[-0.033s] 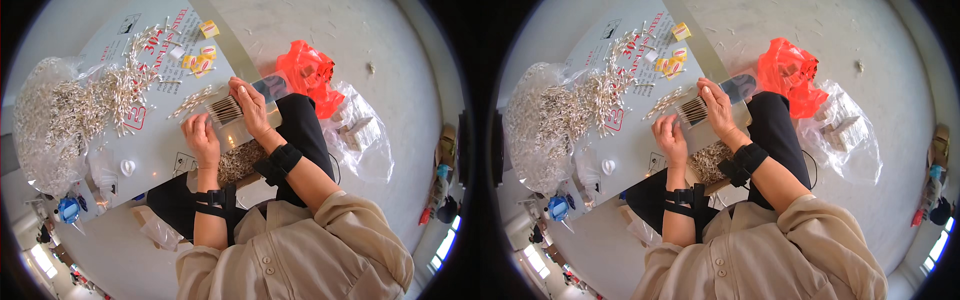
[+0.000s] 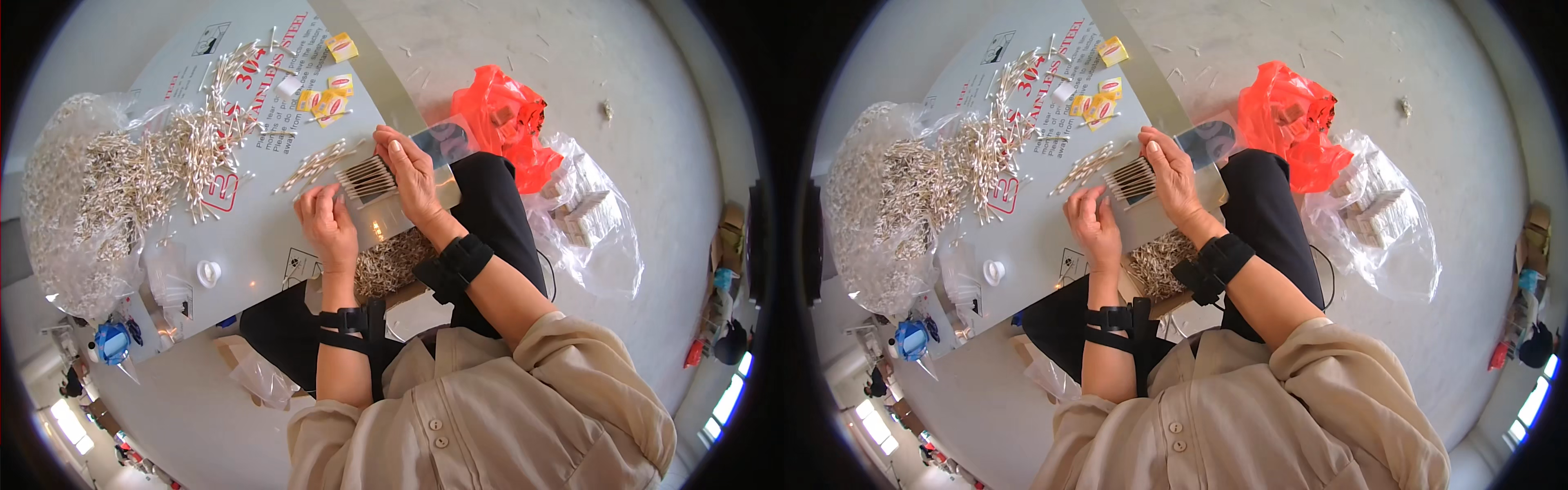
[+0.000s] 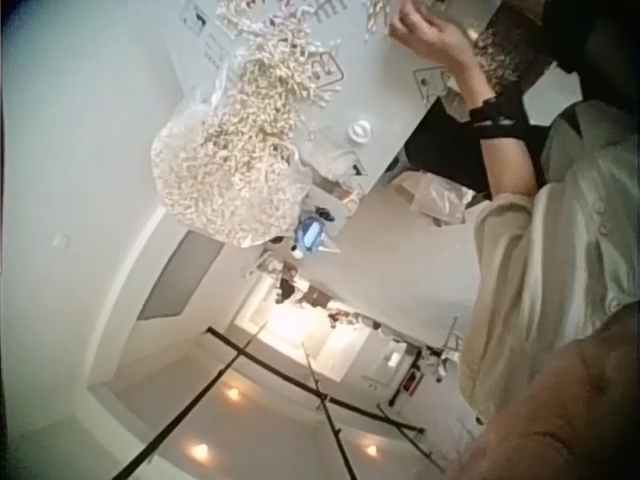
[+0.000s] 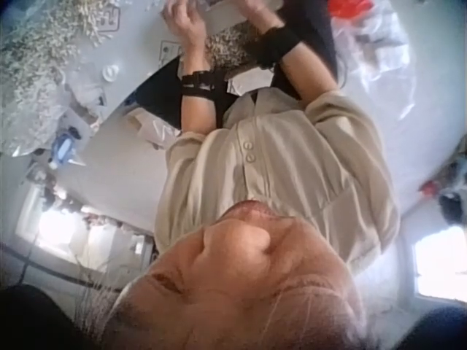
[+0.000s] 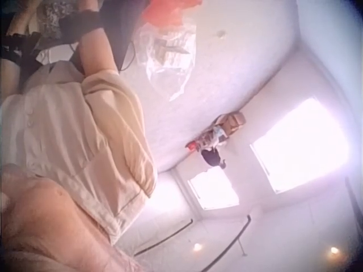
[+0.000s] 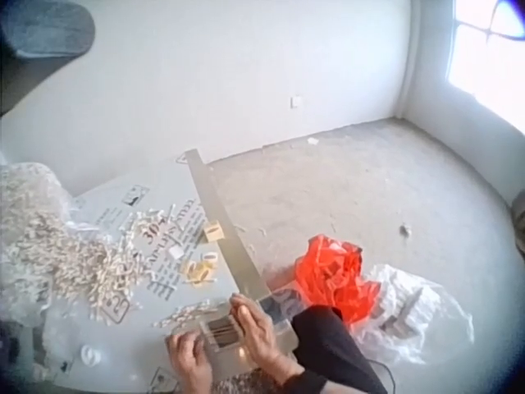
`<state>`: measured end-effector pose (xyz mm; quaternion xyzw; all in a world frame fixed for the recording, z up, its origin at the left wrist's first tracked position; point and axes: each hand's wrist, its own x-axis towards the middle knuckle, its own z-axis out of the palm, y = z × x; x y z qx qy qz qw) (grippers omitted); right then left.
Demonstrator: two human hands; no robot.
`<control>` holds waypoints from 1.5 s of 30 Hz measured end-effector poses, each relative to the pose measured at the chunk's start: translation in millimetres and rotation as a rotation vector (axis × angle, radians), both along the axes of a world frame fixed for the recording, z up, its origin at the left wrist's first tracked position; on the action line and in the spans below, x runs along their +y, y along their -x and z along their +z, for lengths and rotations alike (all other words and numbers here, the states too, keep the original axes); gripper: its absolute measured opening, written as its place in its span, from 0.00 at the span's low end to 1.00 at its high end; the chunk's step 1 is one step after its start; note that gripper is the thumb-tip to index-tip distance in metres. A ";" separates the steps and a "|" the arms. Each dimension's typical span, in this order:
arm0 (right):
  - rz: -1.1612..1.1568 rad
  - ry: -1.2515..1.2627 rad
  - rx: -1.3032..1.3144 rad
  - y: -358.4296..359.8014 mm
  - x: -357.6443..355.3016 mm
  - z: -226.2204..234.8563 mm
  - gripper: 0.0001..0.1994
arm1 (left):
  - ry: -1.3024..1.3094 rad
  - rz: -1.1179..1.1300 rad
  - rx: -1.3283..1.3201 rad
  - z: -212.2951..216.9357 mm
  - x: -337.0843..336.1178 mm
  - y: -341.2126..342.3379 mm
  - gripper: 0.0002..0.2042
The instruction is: The recorder is counting, arranging, and placing cotton swabs into small plastic bags.
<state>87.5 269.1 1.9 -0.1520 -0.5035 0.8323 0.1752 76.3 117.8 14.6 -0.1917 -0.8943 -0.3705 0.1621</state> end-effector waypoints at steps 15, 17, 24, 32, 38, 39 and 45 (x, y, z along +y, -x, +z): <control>-0.025 -0.225 -0.018 -1.6 5.3 -4.8 0.11 | 0.210 -0.101 0.015 19.9 12.3 26.5 0.05; -0.068 -0.326 0.010 -4.6 3.9 -0.7 0.06 | 0.251 -0.124 0.025 26.2 11.5 32.2 0.06; 0.048 -1.116 -0.102 -16.4 21.7 22.8 0.07 | 0.317 -0.195 0.017 23.6 7.2 38.6 0.07; 0.074 -1.174 -0.137 -17.2 26.1 20.7 0.06 | 0.222 -0.170 0.015 14.9 10.2 10.5 0.07; 0.086 -1.262 -0.084 -18.3 25.3 19.7 0.04 | 0.169 -0.151 -0.009 8.6 9.7 9.7 0.08; 0.086 -1.262 -0.084 -18.0 26.5 20.0 0.04 | 0.160 -0.145 -0.023 8.3 10.2 9.6 0.08; 0.151 -1.513 0.000 -15.0 31.3 19.0 0.05 | 0.129 -0.151 -0.041 6.2 8.8 9.2 0.08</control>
